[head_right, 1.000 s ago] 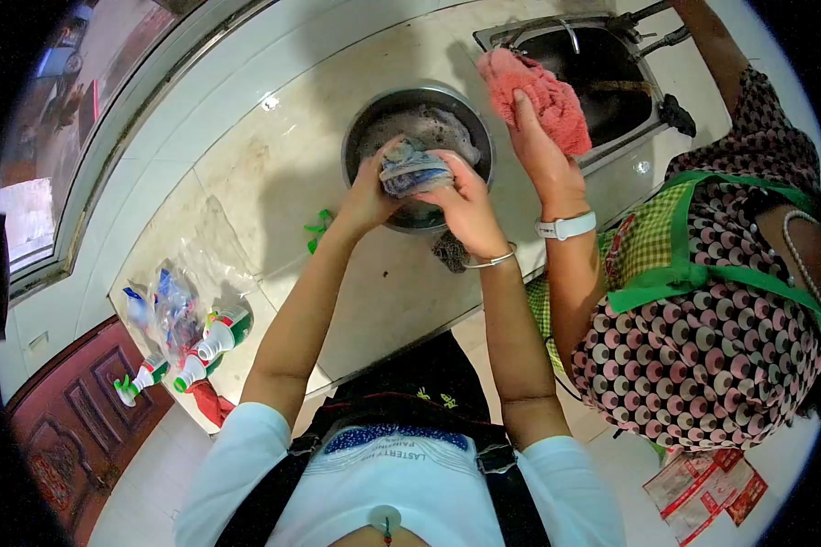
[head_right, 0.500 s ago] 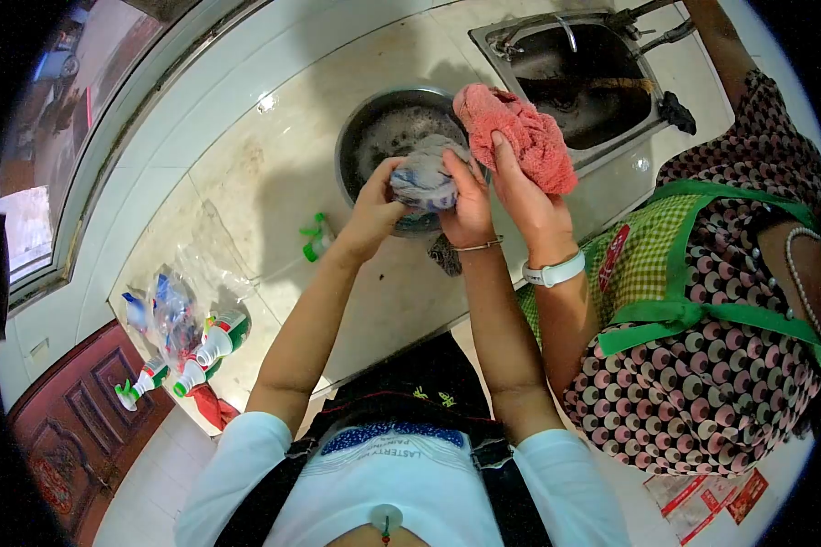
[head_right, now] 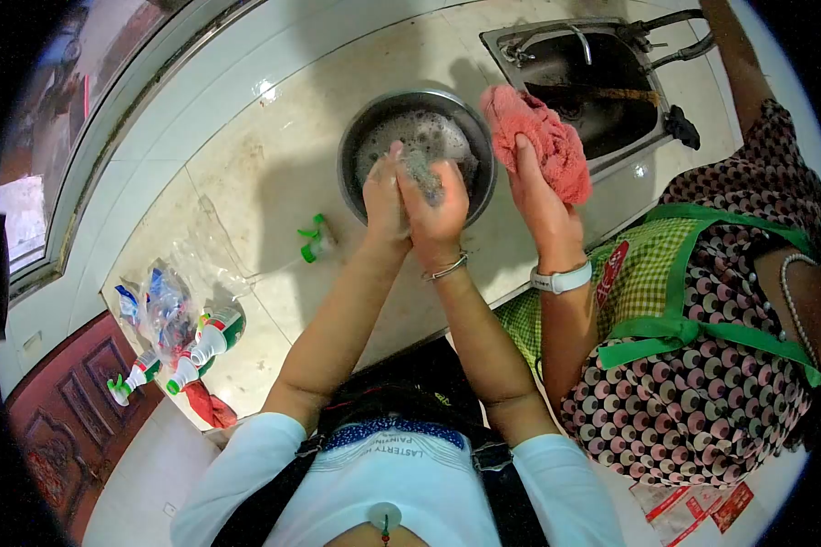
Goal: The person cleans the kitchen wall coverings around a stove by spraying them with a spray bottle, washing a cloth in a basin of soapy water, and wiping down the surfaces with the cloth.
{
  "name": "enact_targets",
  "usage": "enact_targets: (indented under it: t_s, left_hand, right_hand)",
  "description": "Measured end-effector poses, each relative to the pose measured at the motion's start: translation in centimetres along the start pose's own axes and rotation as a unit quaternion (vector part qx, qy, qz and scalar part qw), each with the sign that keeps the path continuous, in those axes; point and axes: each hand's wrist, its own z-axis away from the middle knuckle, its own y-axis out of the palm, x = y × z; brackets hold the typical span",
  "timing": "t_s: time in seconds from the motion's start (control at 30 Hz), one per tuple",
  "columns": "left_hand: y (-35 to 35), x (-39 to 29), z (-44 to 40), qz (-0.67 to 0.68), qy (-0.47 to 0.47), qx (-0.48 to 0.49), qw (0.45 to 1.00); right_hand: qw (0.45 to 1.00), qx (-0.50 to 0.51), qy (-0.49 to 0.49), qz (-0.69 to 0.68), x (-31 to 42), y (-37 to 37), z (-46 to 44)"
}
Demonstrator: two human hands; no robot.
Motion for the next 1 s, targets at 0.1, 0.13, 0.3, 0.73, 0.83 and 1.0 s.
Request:
enact_targets:
  t_s: [0.1,0.13,0.3,0.73,0.83,1.0]
  left_hand:
    - [0.8,-0.8,1.4,-0.061,0.099,-0.012,0.993]
    - [1.1,-1.5,1.7,-0.128,0.137,-0.045,0.981]
    - [0.0,-0.5,0.4,-0.318,0.298,-0.047,0.899]
    - [0.1,-0.3,0.4,-0.523,0.534,0.099,0.657]
    - [-1.2,-0.3,0.3,-0.573,0.485,0.111,0.652]
    - [-5.0,-3.2,4.2,-0.525,0.348,0.172,0.757]
  right_hand:
    - [0.993,-0.023,0.086,-0.083,1.1,0.7,-0.3]
    - [0.977,-0.050,0.134,-0.156,1.5,1.1,-0.7]
    - [0.922,-0.105,0.260,-0.267,2.3,1.0,-1.8]
    - [0.740,0.111,0.431,-0.504,-5.0,-2.4,-2.4]
    - [0.760,0.106,0.478,-0.427,-3.8,-1.7,-1.9]
    - [0.729,0.060,0.528,-0.431,2.8,-4.0,-0.5]
